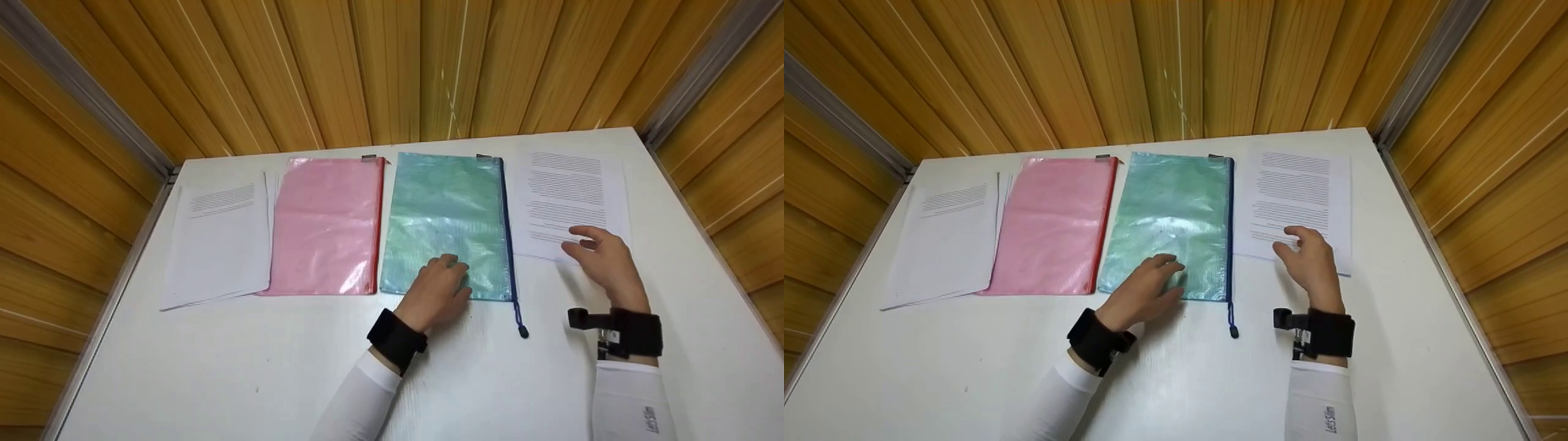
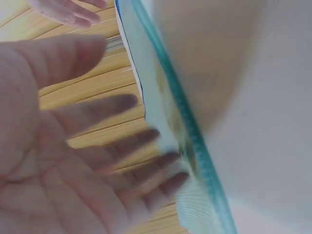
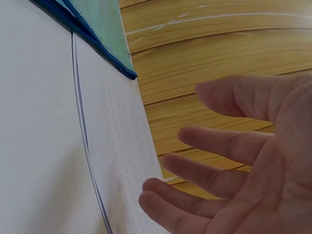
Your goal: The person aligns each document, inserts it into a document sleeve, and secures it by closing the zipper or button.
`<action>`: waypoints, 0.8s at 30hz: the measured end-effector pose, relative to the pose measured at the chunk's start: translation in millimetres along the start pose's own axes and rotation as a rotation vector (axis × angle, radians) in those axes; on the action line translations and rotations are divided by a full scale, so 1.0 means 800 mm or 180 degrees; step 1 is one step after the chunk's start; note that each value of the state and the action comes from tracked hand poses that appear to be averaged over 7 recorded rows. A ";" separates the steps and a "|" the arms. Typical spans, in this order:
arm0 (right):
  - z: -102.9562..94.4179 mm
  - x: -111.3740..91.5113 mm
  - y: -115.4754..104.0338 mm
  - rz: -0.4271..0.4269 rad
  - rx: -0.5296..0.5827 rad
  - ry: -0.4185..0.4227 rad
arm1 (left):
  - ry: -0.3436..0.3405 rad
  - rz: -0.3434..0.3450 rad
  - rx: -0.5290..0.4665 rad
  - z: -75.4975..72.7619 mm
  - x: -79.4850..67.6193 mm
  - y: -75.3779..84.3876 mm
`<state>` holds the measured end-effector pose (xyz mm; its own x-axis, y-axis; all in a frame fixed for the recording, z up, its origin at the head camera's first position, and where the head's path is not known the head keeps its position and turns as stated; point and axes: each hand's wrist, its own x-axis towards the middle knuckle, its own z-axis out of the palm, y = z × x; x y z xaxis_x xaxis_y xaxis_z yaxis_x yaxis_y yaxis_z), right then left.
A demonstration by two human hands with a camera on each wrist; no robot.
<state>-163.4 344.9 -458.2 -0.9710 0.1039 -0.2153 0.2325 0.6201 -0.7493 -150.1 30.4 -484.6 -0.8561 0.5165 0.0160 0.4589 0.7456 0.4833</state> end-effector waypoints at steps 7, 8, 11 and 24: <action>-0.008 -0.001 0.009 0.0142 -0.0117 0.0115 | 0.0347 0.0507 -0.0085 -0.002 0.003 0.000; -0.010 -0.001 0.011 0.0185 -0.0138 0.0145 | 0.0380 0.0548 -0.0067 -0.002 0.003 0.000; -0.016 -0.001 0.020 0.0346 -0.0245 0.0276 | 0.0451 0.0634 -0.0028 -0.001 0.003 0.000; -0.025 0.001 0.044 0.0997 -0.0280 0.0479 | 0.0612 0.0861 0.0092 0.011 0.006 -0.007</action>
<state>-156.8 382.6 -471.9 -0.8522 0.4088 -0.3266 0.5209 0.6038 -0.6034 -154.6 32.3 -494.8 -0.7303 0.6105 0.3065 0.6798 0.6054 0.4139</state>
